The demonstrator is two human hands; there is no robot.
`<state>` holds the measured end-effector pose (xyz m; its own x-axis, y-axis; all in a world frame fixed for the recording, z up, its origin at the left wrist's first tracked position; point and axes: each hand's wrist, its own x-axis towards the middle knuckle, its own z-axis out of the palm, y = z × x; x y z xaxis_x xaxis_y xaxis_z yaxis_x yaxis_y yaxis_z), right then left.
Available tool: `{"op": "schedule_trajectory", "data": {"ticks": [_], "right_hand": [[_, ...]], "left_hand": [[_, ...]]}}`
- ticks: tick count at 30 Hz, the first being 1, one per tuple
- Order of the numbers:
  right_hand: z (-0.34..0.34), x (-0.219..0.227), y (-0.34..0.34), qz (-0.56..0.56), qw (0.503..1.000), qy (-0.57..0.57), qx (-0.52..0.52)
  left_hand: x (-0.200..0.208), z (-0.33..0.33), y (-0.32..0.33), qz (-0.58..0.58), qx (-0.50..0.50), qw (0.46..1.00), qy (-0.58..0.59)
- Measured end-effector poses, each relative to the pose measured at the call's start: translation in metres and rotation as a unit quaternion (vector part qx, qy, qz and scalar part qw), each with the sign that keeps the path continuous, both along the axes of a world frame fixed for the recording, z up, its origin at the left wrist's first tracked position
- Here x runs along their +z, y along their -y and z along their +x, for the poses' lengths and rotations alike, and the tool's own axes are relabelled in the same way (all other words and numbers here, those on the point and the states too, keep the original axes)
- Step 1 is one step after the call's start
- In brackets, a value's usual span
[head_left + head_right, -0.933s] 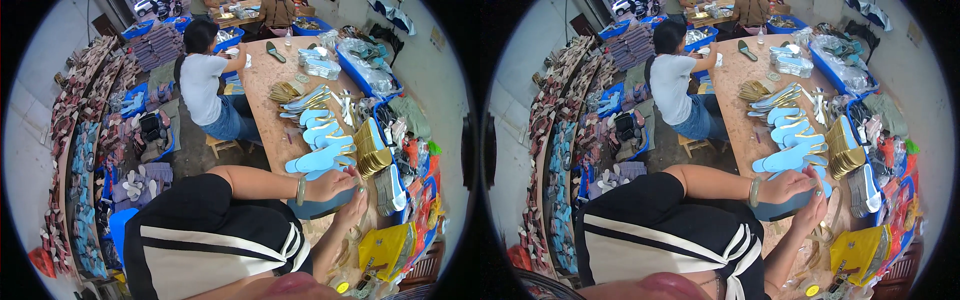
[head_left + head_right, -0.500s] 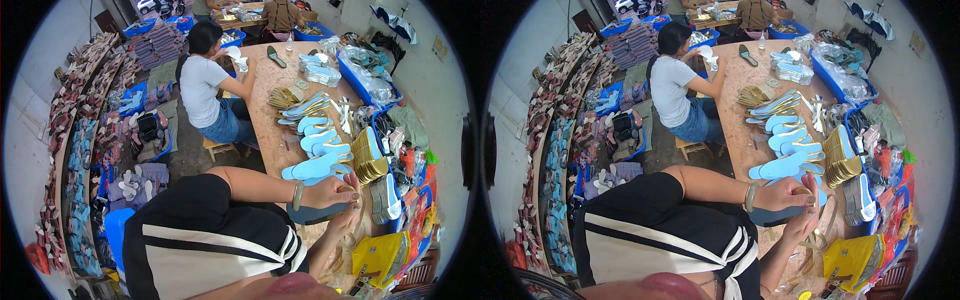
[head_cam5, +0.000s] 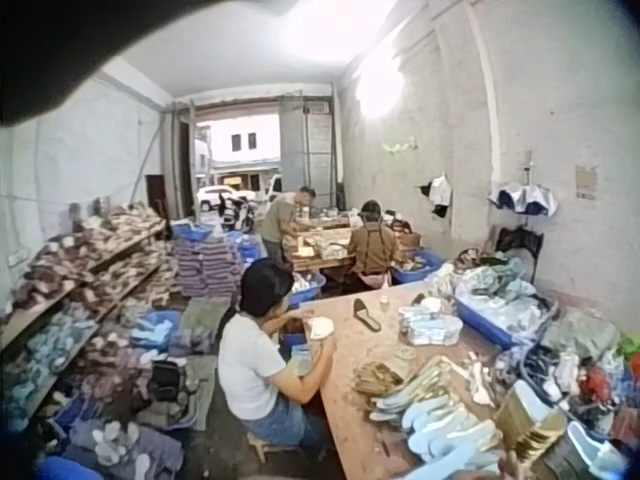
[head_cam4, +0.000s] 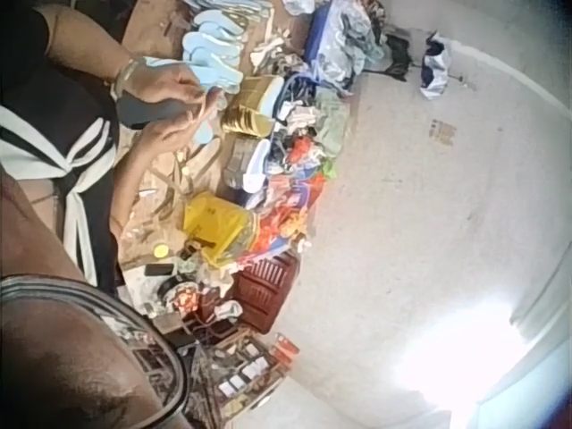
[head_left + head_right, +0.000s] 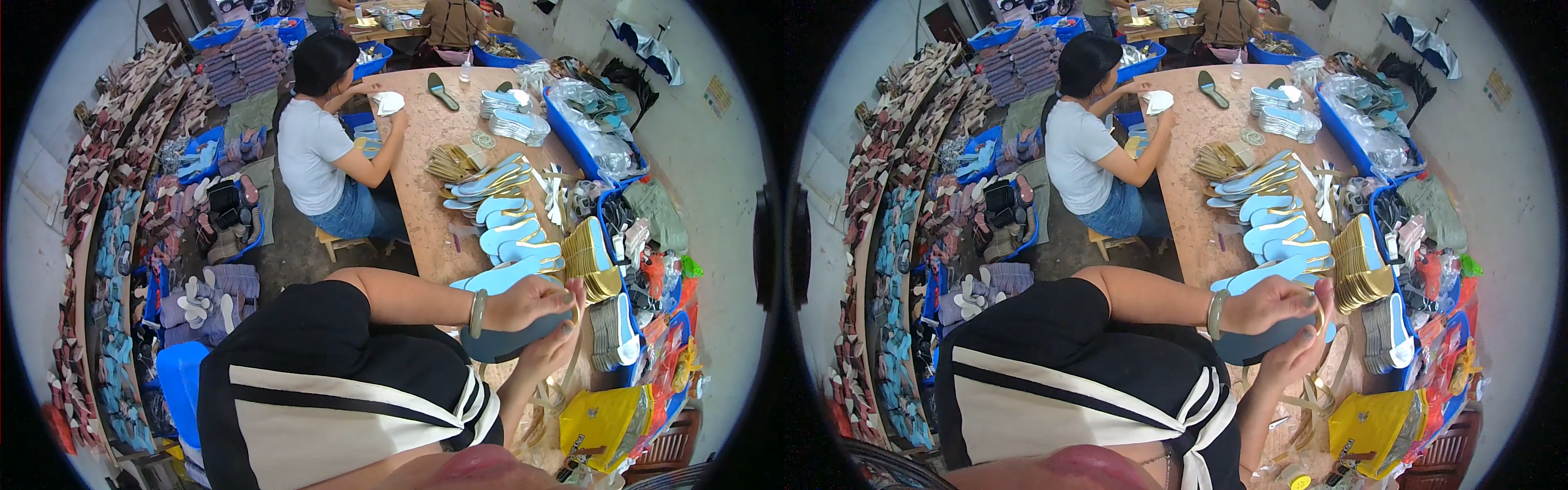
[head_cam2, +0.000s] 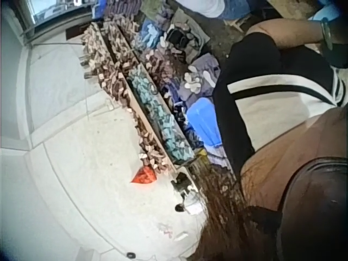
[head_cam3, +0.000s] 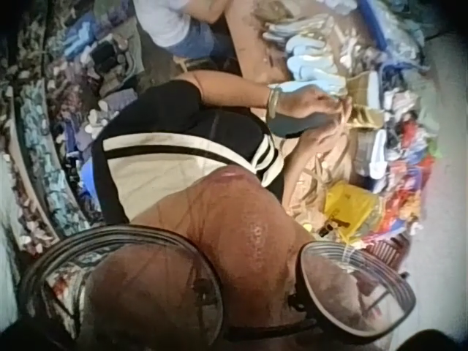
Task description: Assembling shoe components by hand, specifically applying gold trim to blue insoles and preparing footwear parts at a workshop table.
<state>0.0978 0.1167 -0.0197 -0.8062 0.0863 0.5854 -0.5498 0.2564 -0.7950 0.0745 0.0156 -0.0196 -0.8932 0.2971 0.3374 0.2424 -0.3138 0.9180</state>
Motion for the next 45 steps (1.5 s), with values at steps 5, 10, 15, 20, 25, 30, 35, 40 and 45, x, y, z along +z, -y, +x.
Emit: {"op": "schedule_trajectory", "data": {"ticks": [5,10,15,20,25,30,35,40,45], "right_hand": [[0.001,-0.068,0.002,0.169,0.979,0.104,-0.055],[0.013,-0.090,0.015,0.122,0.986,0.112,-0.027],[0.018,-0.120,0.003,0.079,0.978,0.193,0.005],[0.023,-0.111,0.010,0.155,0.975,0.148,-0.057],[0.023,-0.121,0.005,0.164,0.955,0.192,-0.159],[-0.002,-0.119,0.008,-0.126,0.925,0.203,-0.296],[0.002,-0.121,0.013,-0.221,0.891,0.198,-0.344],[-0.001,-0.157,-0.005,-0.150,0.886,0.302,-0.320],[0.019,-0.172,-0.021,-0.224,0.871,0.375,-0.223]], "left_hand": [[0.004,-0.034,0.029,0.066,0.079,0.989,0.107],[-0.021,-0.063,0.033,0.115,0.116,0.981,0.108],[-0.031,-0.082,0.034,0.191,0.073,0.956,0.209],[-0.027,-0.094,0.035,0.221,-0.107,0.907,0.342],[-0.061,-0.102,0.029,0.078,-0.182,0.942,0.273],[-0.115,-0.054,-0.009,-0.027,-0.079,0.996,0.028],[-0.139,-0.049,-0.008,-0.121,-0.155,0.970,0.140],[-0.176,-0.063,-0.001,-0.124,-0.130,0.967,0.183],[-0.243,-0.132,0.043,-0.247,0.093,0.958,0.113]]}}
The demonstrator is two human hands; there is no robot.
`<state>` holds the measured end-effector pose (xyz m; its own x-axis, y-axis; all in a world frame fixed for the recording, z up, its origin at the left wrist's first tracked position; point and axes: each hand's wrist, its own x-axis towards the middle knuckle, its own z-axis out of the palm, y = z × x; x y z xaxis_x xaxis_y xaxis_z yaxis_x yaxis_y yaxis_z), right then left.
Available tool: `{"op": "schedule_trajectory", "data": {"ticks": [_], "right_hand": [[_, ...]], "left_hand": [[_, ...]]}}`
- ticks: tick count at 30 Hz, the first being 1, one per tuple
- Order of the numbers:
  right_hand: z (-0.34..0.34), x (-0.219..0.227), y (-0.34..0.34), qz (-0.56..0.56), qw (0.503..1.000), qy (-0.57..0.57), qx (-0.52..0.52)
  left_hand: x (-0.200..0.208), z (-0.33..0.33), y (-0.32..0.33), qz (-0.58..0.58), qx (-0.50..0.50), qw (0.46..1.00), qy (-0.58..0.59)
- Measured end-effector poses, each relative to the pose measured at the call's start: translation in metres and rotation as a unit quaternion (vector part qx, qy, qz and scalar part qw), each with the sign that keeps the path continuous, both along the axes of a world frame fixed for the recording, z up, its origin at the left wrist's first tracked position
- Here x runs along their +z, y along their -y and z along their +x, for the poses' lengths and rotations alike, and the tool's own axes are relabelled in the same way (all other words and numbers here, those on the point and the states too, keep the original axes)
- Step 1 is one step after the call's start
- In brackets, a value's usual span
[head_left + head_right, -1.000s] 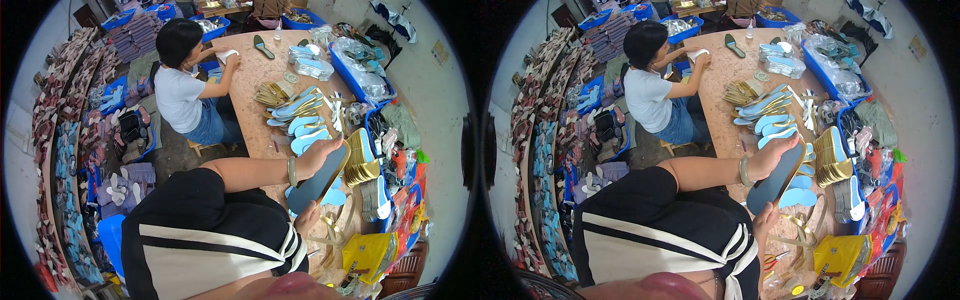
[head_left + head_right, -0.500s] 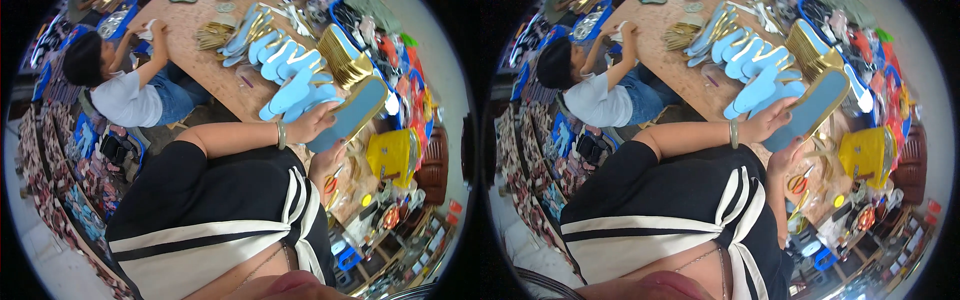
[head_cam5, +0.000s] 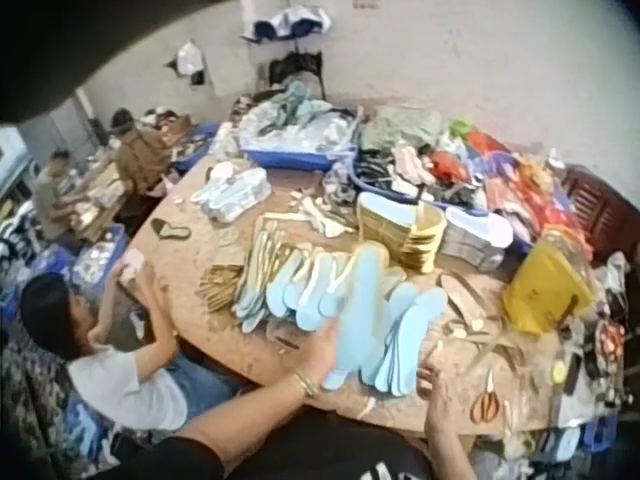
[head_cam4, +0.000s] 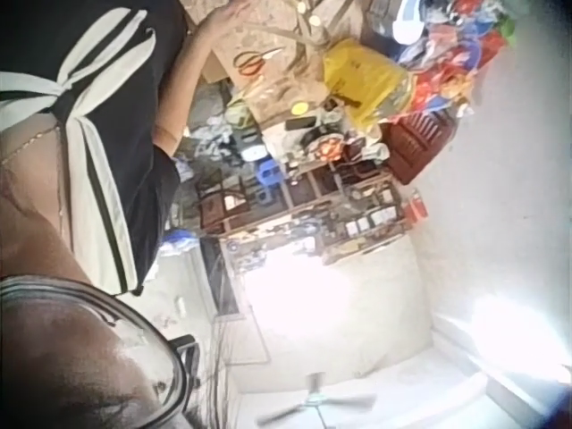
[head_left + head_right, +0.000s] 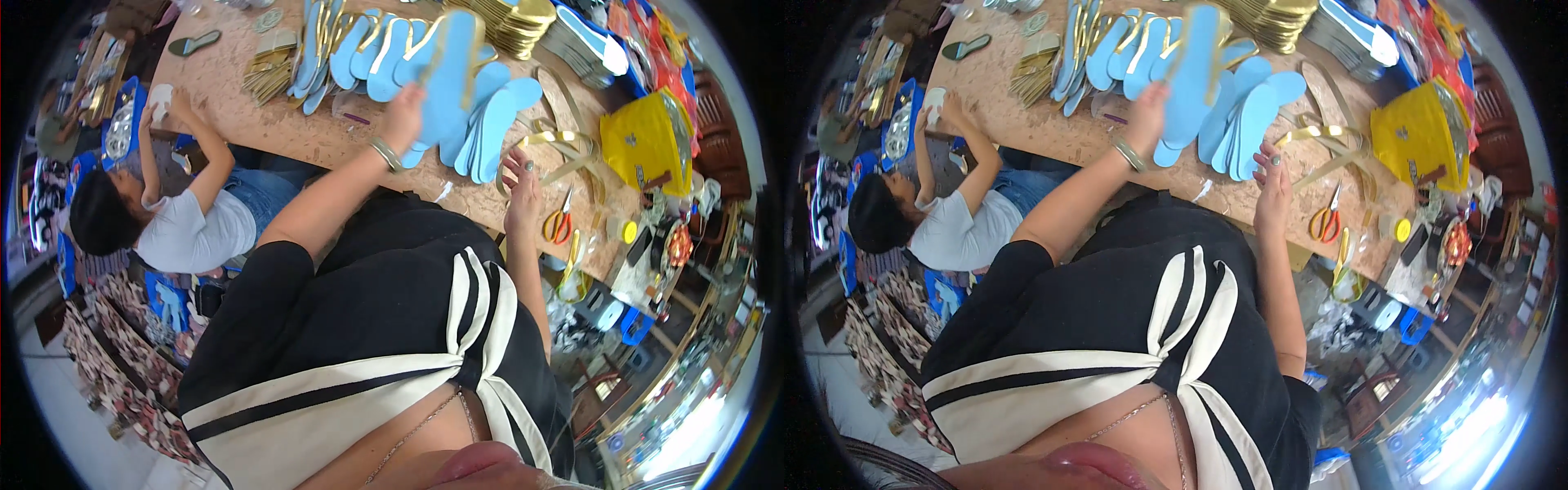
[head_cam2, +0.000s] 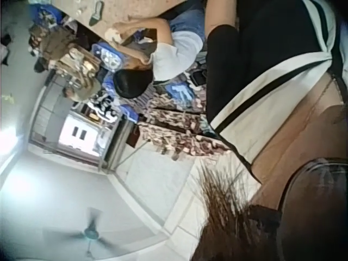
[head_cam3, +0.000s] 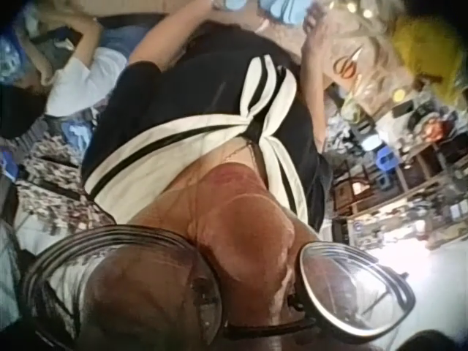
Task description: Assembling shoe components by hand, specifically applying gold trim to blue insoles and preparing footwear parts at a workshop table.
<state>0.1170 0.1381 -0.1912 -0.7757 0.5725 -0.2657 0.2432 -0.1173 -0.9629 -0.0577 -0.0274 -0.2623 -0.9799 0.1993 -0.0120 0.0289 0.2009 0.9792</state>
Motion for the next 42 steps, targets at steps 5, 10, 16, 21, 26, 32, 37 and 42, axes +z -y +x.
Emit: {"op": "schedule_trajectory", "data": {"ticks": [5,10,16,21,26,32,37,42], "right_hand": [[0.042,-0.035,-0.017,0.011,0.997,0.074,-0.015],[0.071,-0.066,-0.017,-0.001,0.992,0.122,-0.025],[0.097,-0.102,-0.021,0.037,0.979,0.199,0.039],[0.102,-0.112,-0.022,0.068,0.973,0.205,0.086],[0.098,-0.123,-0.031,0.194,0.951,0.207,0.120],[0.088,-0.142,-0.069,0.456,0.864,0.192,0.088],[0.072,-0.156,-0.093,0.481,0.807,0.294,0.176],[0.078,-0.118,-0.097,0.355,0.896,0.254,0.087]], "left_hand": [[-0.009,-0.095,0.042,-0.131,-0.005,0.991,0.005],[-0.041,-0.091,0.037,-0.347,-0.019,0.915,-0.204],[-0.057,0.007,0.022,-0.325,-0.131,0.917,-0.190],[-0.071,0.033,0.015,-0.284,-0.144,0.943,-0.094],[-0.070,0.029,0.014,-0.300,-0.134,0.936,-0.129],[-0.049,0.047,-0.007,-0.325,-0.225,0.888,-0.235],[-0.041,0.088,-0.059,-0.315,-0.403,0.811,-0.284],[-0.061,0.124,-0.101,-0.413,-0.434,0.717,-0.356]]}}
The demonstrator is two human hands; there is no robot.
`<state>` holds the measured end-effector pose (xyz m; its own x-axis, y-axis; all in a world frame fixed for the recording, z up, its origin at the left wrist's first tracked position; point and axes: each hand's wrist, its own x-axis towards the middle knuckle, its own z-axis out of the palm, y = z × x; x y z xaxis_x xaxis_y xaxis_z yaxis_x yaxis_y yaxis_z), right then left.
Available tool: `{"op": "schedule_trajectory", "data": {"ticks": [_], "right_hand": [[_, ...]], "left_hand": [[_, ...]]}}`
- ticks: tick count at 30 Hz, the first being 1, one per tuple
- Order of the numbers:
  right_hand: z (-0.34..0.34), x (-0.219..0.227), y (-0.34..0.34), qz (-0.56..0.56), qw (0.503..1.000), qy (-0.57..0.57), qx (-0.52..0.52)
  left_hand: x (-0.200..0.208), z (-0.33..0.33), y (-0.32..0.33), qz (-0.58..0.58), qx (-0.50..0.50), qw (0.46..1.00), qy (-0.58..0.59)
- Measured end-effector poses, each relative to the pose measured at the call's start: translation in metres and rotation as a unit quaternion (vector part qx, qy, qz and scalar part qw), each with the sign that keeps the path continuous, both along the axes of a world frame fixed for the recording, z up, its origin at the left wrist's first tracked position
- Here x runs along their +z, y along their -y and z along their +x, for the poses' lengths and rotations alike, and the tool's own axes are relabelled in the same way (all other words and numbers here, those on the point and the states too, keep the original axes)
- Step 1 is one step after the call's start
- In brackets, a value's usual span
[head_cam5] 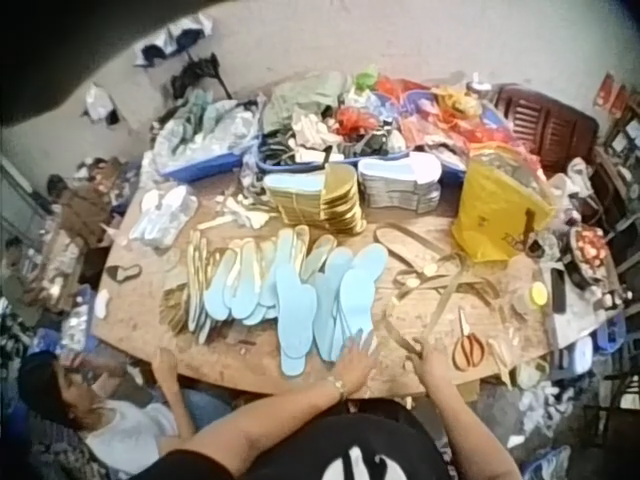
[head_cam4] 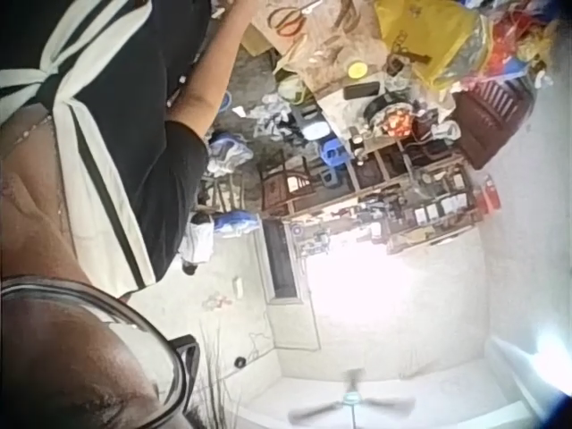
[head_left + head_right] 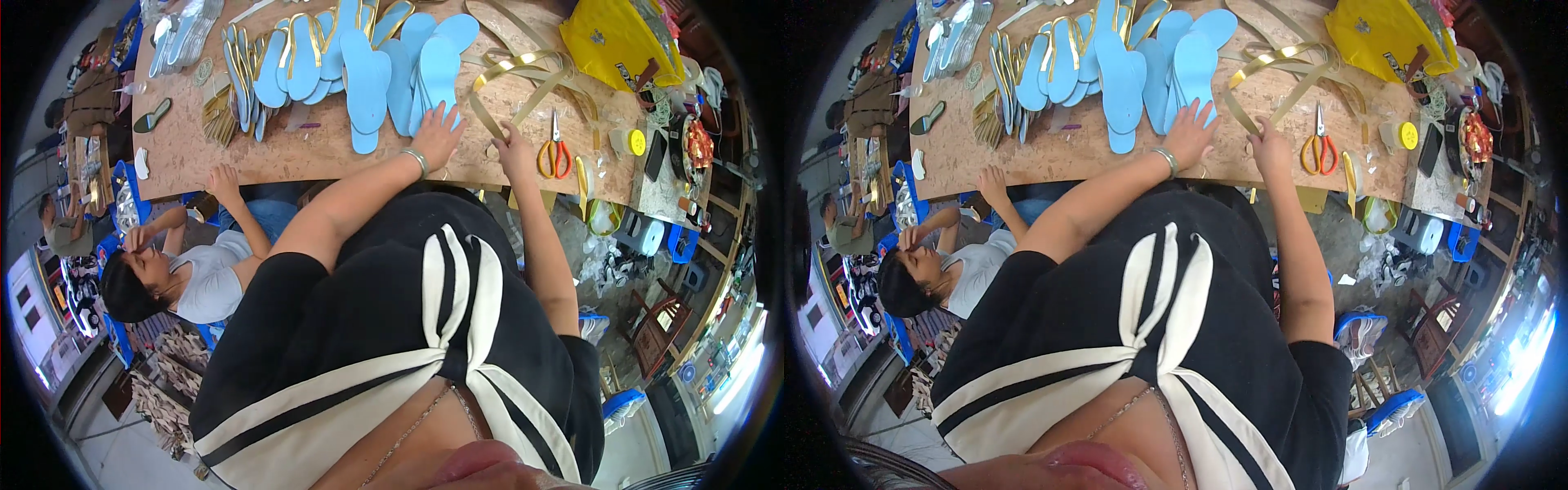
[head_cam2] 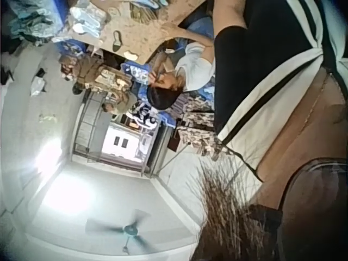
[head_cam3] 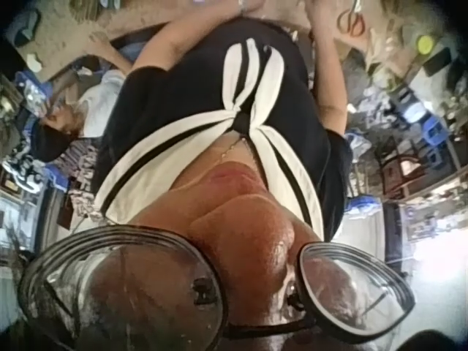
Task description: Assembling shoe components by hand, specifically applying gold trim to blue insoles and preparing footwear parts at a workshop table.
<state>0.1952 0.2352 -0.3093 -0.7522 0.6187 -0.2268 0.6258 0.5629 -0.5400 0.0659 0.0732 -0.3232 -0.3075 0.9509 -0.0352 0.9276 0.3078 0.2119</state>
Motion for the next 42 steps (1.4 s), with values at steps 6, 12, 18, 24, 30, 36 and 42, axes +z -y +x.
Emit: {"op": "schedule_trajectory", "data": {"ticks": [6,12,18,24,30,36,42], "right_hand": [[0.025,0.053,0.020,-0.043,0.997,-0.035,-0.046],[0.048,0.045,0.026,-0.171,0.977,-0.123,-0.034],[0.050,0.031,0.016,-0.223,0.965,-0.127,0.052],[0.029,0.066,0.011,0.005,0.970,-0.101,0.219],[0.002,0.042,0.014,-0.015,0.907,-0.234,0.349],[-0.046,0.011,0.035,0.057,0.867,-0.145,0.474],[-0.037,-0.030,0.043,0.090,0.883,-0.079,0.453]], "left_hand": [[-0.041,0.001,-0.024,-0.033,0.058,0.995,-0.067],[-0.027,-0.008,-0.032,-0.082,0.054,0.993,-0.062],[0.017,-0.045,-0.038,-0.093,0.048,0.988,0.110],[0.038,-0.060,-0.034,-0.097,0.061,0.976,0.187],[0.040,-0.077,-0.025,-0.007,0.082,0.944,0.320],[0.055,-0.066,-0.021,-0.004,0.093,0.955,0.283],[0.068,-0.059,-0.007,0.161,0.088,0.972,0.148]]}}
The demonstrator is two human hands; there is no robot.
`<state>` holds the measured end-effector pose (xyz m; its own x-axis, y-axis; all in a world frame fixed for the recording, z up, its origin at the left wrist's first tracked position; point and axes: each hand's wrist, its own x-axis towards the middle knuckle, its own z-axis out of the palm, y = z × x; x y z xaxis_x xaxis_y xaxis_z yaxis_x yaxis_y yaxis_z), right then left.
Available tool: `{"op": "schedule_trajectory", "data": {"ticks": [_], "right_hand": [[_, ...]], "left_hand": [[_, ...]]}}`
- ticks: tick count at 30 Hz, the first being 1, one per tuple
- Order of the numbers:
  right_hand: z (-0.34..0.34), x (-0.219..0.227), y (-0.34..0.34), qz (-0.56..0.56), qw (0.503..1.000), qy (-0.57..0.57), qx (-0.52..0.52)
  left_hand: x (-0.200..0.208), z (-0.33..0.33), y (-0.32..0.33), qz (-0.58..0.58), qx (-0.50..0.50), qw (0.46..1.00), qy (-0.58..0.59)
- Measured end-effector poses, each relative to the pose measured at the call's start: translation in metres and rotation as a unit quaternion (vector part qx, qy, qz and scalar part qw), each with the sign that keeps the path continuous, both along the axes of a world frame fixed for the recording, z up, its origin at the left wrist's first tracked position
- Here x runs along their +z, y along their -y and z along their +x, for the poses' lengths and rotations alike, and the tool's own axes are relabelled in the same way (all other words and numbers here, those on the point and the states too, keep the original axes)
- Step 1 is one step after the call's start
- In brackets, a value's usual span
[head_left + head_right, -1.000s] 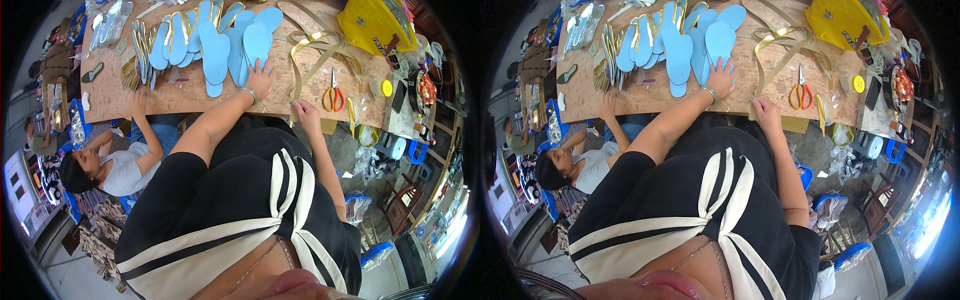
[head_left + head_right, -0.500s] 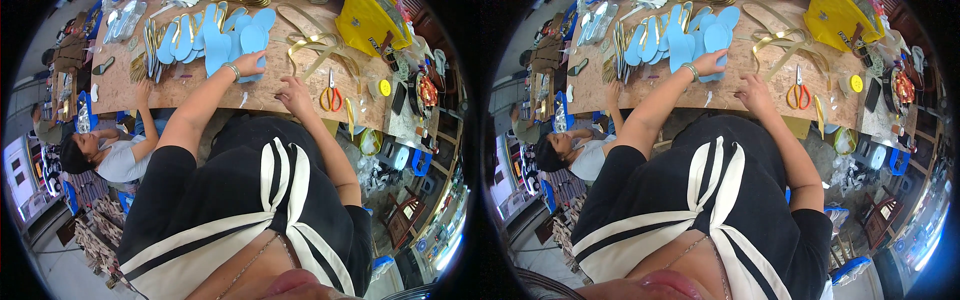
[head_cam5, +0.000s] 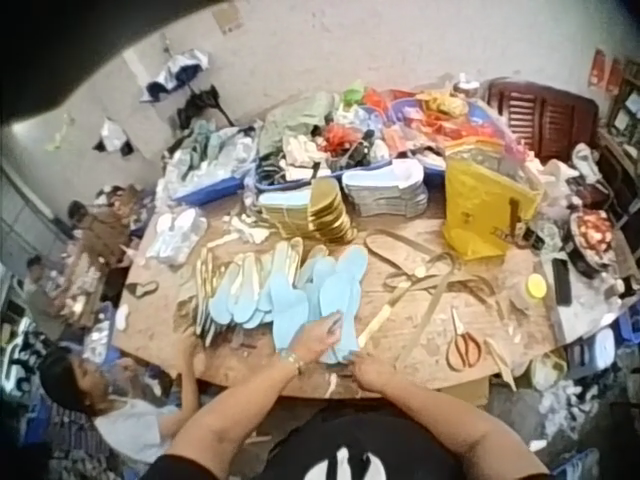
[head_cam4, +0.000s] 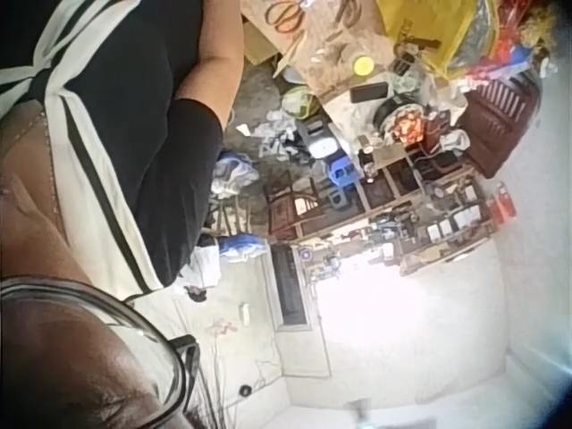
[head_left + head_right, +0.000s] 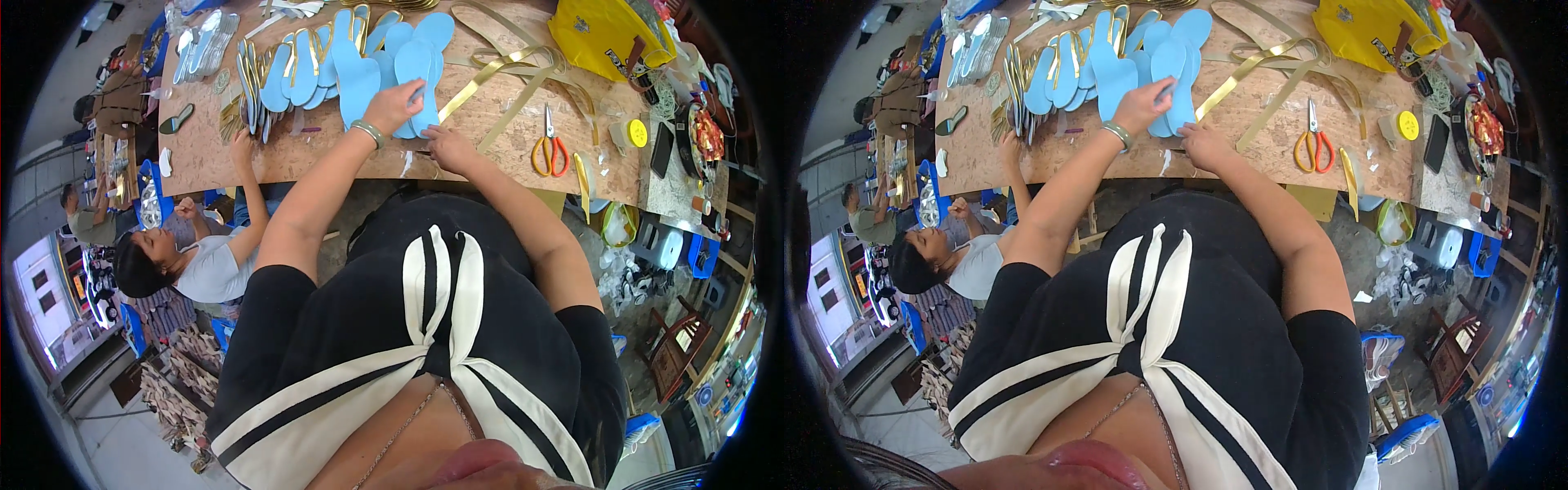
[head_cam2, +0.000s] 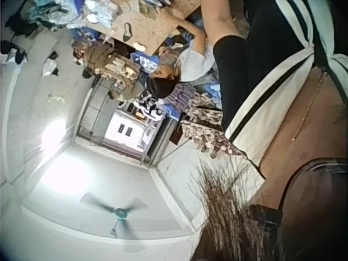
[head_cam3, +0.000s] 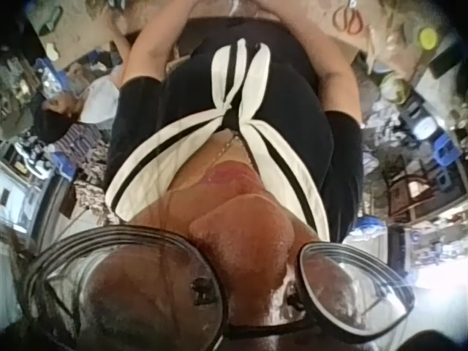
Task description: Assembling shoe components by hand, specifically applying gold trim to blue insoles and preparing footwear parts at a workshop table.
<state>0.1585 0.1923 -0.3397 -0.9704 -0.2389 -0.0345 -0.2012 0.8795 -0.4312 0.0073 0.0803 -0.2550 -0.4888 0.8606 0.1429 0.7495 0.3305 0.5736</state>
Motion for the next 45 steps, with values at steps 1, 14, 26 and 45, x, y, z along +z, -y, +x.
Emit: {"op": "schedule_trajectory", "data": {"ticks": [1,14,26,45], "right_hand": [[0.003,0.001,0.002,-0.003,1.000,0.001,0.000],[0.017,0.142,-0.080,-0.552,0.771,0.027,-0.317],[0.026,0.253,-0.071,-0.762,0.591,-0.088,-0.250],[-0.001,0.275,-0.039,-0.627,0.741,-0.179,-0.162]], "left_hand": [[0.012,-0.003,0.001,0.065,0.020,0.997,-0.040],[0.111,-0.109,0.019,0.231,0.191,0.893,0.337],[0.234,-0.015,-0.002,0.309,-0.047,0.933,-0.180],[0.199,0.081,0.004,0.483,0.077,0.630,0.604]]}}
